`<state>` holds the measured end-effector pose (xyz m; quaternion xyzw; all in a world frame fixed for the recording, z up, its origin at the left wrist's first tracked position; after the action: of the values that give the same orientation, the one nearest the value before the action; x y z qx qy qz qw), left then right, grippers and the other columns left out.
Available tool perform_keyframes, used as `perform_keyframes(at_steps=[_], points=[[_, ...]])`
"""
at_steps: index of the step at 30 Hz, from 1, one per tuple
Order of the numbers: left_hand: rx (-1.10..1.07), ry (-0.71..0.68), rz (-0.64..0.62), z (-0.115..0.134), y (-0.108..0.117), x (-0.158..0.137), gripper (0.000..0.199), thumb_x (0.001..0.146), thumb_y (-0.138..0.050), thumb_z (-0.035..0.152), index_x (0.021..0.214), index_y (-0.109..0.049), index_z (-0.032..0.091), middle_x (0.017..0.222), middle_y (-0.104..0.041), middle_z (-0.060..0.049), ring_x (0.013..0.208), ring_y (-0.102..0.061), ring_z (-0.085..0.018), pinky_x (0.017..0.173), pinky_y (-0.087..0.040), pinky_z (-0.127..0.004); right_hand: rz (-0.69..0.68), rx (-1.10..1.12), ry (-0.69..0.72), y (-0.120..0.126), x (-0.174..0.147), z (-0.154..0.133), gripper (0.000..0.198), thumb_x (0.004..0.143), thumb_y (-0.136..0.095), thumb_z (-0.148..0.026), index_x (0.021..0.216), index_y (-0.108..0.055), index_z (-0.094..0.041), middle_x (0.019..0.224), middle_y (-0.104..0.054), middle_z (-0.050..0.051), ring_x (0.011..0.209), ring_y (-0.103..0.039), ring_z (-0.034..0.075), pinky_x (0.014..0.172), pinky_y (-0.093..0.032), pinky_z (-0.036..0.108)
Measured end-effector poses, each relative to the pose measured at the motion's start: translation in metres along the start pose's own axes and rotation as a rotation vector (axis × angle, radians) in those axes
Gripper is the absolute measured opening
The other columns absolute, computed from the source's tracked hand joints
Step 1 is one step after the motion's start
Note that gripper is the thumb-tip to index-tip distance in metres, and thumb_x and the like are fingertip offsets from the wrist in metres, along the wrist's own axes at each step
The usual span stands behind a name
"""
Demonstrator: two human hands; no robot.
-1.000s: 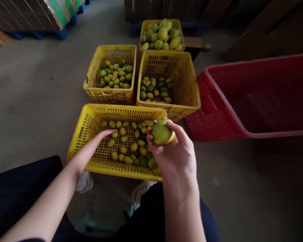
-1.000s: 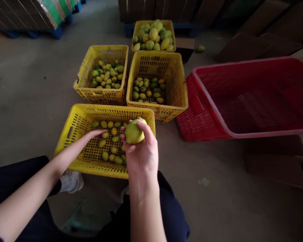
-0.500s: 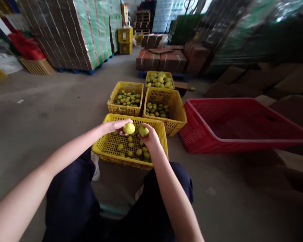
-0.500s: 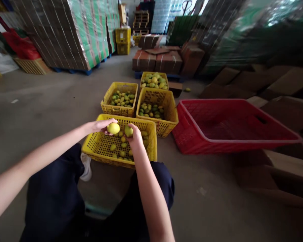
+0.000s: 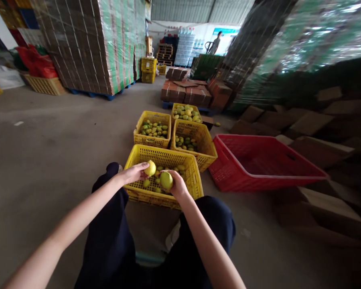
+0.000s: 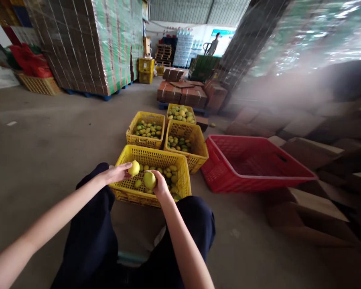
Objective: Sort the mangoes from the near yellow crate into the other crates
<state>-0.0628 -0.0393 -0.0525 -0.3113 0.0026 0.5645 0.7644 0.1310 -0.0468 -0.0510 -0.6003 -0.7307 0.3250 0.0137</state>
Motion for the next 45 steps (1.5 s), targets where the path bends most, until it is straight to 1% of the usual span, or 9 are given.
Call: perform_keyframes(at_steps=[4, 9, 16, 23, 26, 32, 38, 42, 45], points=[[-0.003, -0.254, 0.049, 0.001, 0.011, -0.010, 0.055, 0.049, -0.094, 0.023, 0.097, -0.066, 0.020, 0.106, -0.066, -0.003, 0.092, -0.063, -0.016, 0.079, -0.049, -0.026, 0.041, -0.035, 0.014, -0.009, -0.014, -0.002, 0.022, 0.064, -0.064, -0.038, 0.070, -0.067, -0.018, 0.069, -0.072, 0.007, 0.062, -0.065, 0.021, 0.038, -0.037, 0.024], [0.032, -0.339, 0.069, 0.005, 0.016, -0.016, 0.061, 0.044, -0.095, 0.025, 0.096, -0.064, 0.020, 0.106, -0.063, -0.003, 0.097, -0.060, -0.018, 0.083, -0.049, -0.028, 0.052, -0.105, 0.063, -0.006, -0.022, -0.003, 0.027, 0.066, -0.069, -0.043, 0.078, -0.068, -0.019, 0.069, -0.072, 0.004, 0.052, -0.062, 0.018, 0.034, -0.035, 0.024], [0.074, -0.250, 0.038, 0.016, 0.000, 0.022, 0.057, 0.056, -0.091, 0.040, 0.100, -0.062, 0.017, 0.102, -0.065, -0.006, 0.083, -0.064, -0.015, 0.068, -0.051, -0.025, 0.111, -0.174, 0.045, 0.028, 0.005, 0.002, 0.027, 0.064, -0.073, -0.043, 0.070, -0.065, -0.018, 0.057, -0.064, 0.001, 0.043, -0.055, 0.014, 0.033, -0.037, 0.023], [0.003, -0.195, 0.100, 0.032, -0.024, 0.074, 0.034, 0.068, -0.086, 0.032, 0.090, -0.065, 0.015, 0.083, -0.071, -0.005, 0.068, -0.065, -0.011, 0.063, -0.052, -0.021, 0.112, -0.150, 0.068, 0.038, 0.039, -0.027, 0.024, 0.061, -0.071, -0.039, 0.072, -0.067, -0.017, 0.062, -0.066, 0.002, 0.048, -0.056, 0.014, 0.038, -0.040, 0.023], [-0.016, -0.112, 0.104, 0.024, -0.028, 0.086, 0.030, 0.074, -0.081, 0.036, 0.087, -0.065, 0.014, 0.077, -0.070, -0.005, 0.059, -0.063, -0.010, 0.057, -0.051, -0.020, 0.053, -0.162, 0.114, 0.039, 0.045, -0.034, 0.026, 0.062, -0.070, -0.040, 0.076, -0.069, -0.017, 0.066, -0.067, 0.002, 0.051, -0.057, 0.014, 0.037, -0.036, 0.022], [-0.109, -0.044, 0.310, -0.008, -0.023, 0.096, 0.026, 0.072, -0.080, 0.032, 0.087, -0.065, 0.017, 0.079, -0.067, 0.000, 0.062, -0.061, -0.010, 0.058, -0.049, -0.020, 0.012, -0.029, 0.113, 0.033, 0.045, -0.016, 0.028, 0.058, -0.073, -0.030, 0.083, -0.067, -0.021, 0.073, -0.068, -0.001, 0.061, -0.058, 0.015, 0.049, -0.043, 0.023], [0.182, -0.356, 0.249, 0.006, -0.034, 0.089, 0.050, 0.053, -0.092, 0.023, 0.095, -0.065, 0.019, 0.096, -0.067, -0.001, 0.080, -0.062, -0.013, 0.073, -0.050, -0.023, 0.094, -0.091, 0.224, 0.040, 0.050, -0.021, 0.054, 0.052, -0.082, -0.020, 0.105, -0.070, -0.023, 0.079, -0.068, -0.004, 0.071, -0.058, 0.014, 0.064, -0.046, 0.024], [0.246, -0.331, 0.133, 0.015, -0.039, 0.079, 0.049, 0.055, -0.091, 0.025, 0.097, -0.067, 0.019, 0.102, -0.069, -0.003, 0.081, -0.064, -0.014, 0.077, -0.051, -0.028, 0.146, -0.053, 0.337, 0.049, 0.049, -0.031, 0.060, 0.052, -0.086, -0.024, 0.110, -0.069, -0.025, 0.080, -0.069, -0.005, 0.072, -0.059, 0.013, 0.070, -0.047, 0.026], [0.246, -0.312, 0.066, 0.015, -0.038, 0.077, 0.048, 0.060, -0.089, 0.026, 0.104, -0.070, 0.020, 0.109, -0.070, -0.006, 0.088, -0.066, -0.016, 0.085, -0.050, -0.030, 0.146, -0.017, 0.377, 0.051, 0.047, -0.034, 0.052, 0.051, -0.087, -0.027, 0.100, -0.071, -0.024, 0.084, -0.072, -0.002, 0.079, -0.063, 0.016, 0.078, -0.049, 0.029]])
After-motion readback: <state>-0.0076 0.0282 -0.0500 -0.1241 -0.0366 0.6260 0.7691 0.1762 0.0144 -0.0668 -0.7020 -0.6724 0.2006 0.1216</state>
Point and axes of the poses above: each hand's wrist, its own x-axis towards the middle knuckle, its own y-axis out of the back of the hand, z = x × y, the point moved 2 cm from there along x, towards the middle knuckle
